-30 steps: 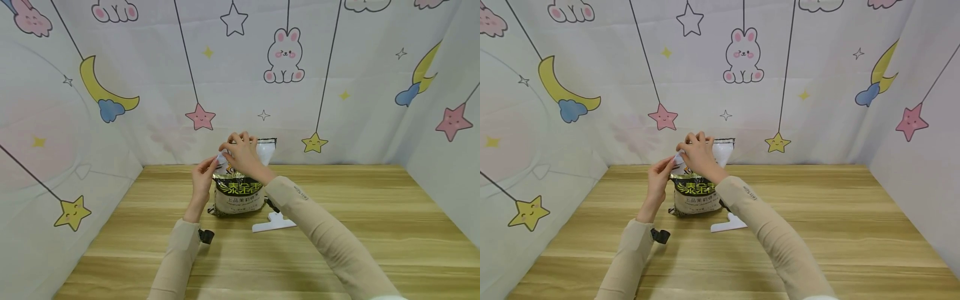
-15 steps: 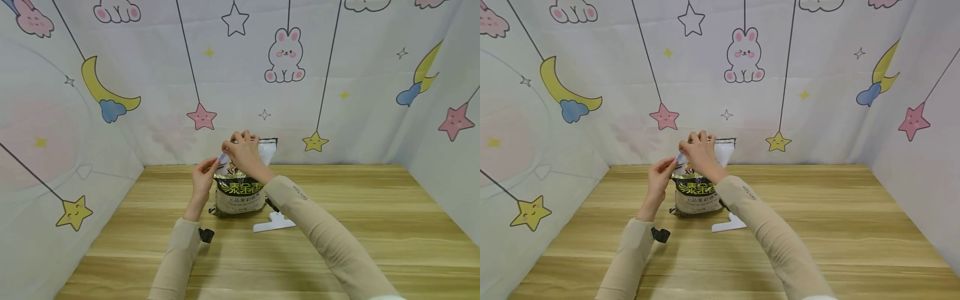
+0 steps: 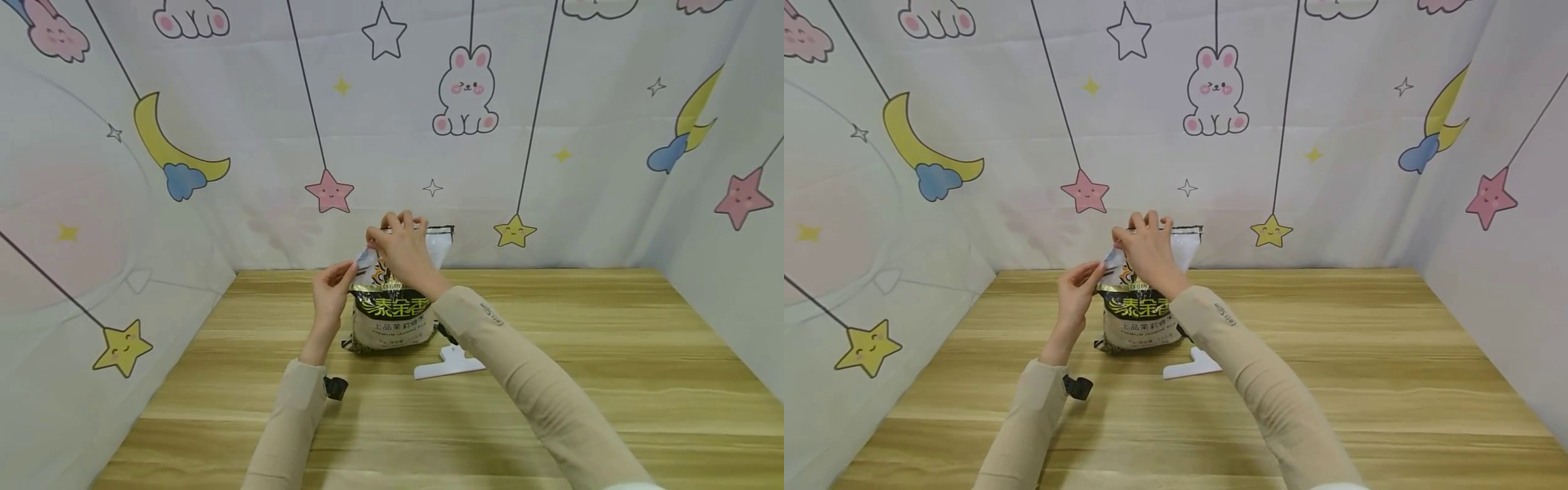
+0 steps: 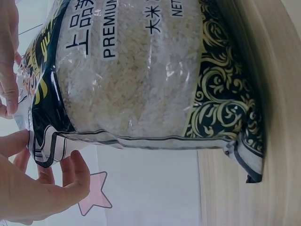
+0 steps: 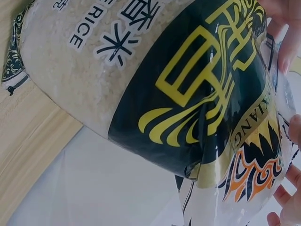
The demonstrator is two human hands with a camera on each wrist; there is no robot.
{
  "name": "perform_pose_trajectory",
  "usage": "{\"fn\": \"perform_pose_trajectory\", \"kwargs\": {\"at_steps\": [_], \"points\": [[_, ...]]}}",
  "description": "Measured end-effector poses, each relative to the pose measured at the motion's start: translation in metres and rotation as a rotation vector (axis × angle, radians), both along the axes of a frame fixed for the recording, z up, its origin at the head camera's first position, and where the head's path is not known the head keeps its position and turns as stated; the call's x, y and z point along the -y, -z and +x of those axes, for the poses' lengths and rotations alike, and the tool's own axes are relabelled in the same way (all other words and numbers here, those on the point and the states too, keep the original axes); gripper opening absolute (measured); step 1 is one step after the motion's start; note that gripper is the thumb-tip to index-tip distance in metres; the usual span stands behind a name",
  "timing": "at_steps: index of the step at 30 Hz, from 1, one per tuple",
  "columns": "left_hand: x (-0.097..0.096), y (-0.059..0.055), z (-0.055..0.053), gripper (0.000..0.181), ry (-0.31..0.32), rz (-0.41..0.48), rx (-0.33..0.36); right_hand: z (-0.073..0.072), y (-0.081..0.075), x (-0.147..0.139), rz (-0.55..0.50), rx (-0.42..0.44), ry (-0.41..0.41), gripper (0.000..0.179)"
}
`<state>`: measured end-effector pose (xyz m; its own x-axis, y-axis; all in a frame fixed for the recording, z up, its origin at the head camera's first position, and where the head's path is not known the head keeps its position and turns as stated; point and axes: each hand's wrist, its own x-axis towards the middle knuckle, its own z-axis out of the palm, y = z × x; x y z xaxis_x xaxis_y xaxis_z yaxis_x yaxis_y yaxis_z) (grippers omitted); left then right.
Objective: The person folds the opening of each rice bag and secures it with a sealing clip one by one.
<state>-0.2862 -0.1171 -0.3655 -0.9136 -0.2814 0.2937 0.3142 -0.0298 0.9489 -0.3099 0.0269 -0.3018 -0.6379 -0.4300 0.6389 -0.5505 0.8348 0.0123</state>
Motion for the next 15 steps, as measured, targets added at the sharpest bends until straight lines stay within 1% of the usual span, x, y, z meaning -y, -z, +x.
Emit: {"fn": "perform_pose_trajectory", "kwargs": {"at_steps": [4, 9, 15], "points": [[0.005, 0.003, 0.003, 0.025, 0.002, -0.017, 0.015, -0.001, 0.001, -0.001, -0.007, -0.005, 0.001, 0.011], [0.01, 0.006, 0.005, 0.024, -0.003, -0.034, 0.013, -0.002, 0.001, -0.003, -0.021, -0.024, -0.006, 0.011], [0.011, 0.008, 0.006, 0.026, -0.008, -0.022, 0.033, -0.003, 0.001, -0.004, -0.019, -0.052, -0.01, 0.012]]}}
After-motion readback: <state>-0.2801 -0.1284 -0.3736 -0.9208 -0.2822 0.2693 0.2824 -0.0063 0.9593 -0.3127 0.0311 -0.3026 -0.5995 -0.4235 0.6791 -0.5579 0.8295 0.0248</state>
